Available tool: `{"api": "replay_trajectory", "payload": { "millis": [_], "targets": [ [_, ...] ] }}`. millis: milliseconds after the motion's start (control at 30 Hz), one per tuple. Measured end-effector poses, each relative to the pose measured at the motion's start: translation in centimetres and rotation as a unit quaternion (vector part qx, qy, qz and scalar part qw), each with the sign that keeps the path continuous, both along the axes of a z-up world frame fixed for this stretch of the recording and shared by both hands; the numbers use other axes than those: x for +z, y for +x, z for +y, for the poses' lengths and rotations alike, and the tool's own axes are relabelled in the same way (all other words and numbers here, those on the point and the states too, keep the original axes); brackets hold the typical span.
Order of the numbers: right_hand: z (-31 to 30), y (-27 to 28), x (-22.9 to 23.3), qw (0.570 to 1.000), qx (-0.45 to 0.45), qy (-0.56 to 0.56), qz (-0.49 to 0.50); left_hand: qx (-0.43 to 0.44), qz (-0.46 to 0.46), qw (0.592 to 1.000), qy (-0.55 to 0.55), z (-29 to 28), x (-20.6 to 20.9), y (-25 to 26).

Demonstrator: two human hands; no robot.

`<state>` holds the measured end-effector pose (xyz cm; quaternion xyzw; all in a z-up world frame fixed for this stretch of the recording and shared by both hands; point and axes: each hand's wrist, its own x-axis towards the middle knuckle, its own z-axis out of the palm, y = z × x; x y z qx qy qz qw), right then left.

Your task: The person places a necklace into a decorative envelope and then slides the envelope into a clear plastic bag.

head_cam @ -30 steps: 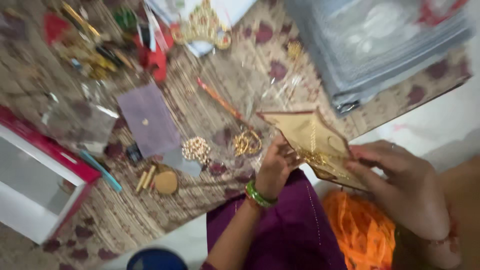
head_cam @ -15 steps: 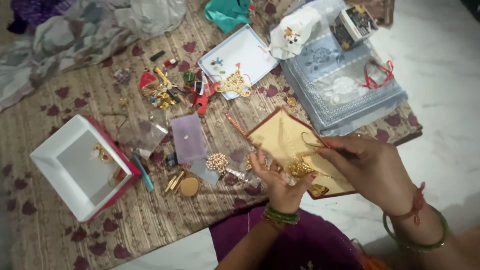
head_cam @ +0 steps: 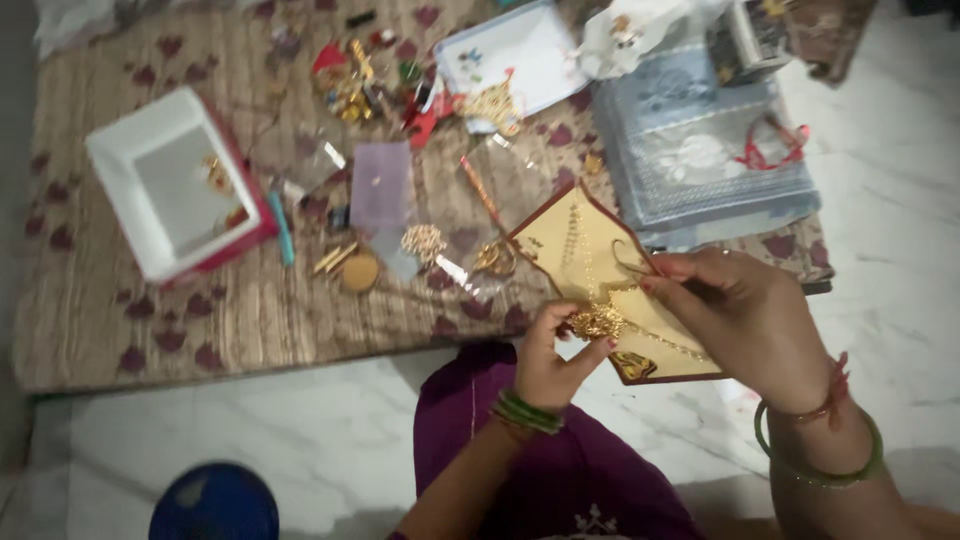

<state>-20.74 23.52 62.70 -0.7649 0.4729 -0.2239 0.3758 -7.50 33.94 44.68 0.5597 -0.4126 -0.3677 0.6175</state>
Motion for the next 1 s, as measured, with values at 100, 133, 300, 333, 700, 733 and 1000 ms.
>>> {"api": "replay_trajectory", "payload": {
  "millis": [100, 133, 300, 333, 700, 733, 1000],
  "targets": [
    [1.0, -0.6, -0.6, 0.999, 0.031, 0.021, -0.014, -0.094, 0.158, 0.982, -0.040, 3.1, -1.8, 0.5],
    [1.4, -0.5, -0.7, 0.999, 0.045, 0.019, -0.006, -0.086, 0.141, 0.986, -0.032, 4.3, -2.0, 0.7],
    [3.1, 0.7, -1.3, 0.996, 0.075, 0.042, -0.007, -0.069, 0.199, 0.977, -0.042, 8.2, -1.6, 2.2],
    [3.5, 1.2, -1.6, 0.994, 0.088, 0.046, -0.035, -0.077, 0.234, 0.968, -0.056, 8.8, -1.5, 2.5],
    [10.2, 8.8, 0.6, 0.989, 0.137, -0.058, 0.020, -0.123, 0.437, 0.885, -0.098, 15.7, -2.7, 8.4],
    [10.8, 9.8, 0.8, 0.988, 0.143, -0.053, 0.014, -0.114, 0.414, 0.897, -0.109, 16.3, -2.8, 9.2],
    [15.3, 17.0, 0.2, 0.985, 0.171, 0.002, -0.009, 0.027, 0.357, 0.933, -0.044, 21.7, -5.5, 14.9]
  ]
}}
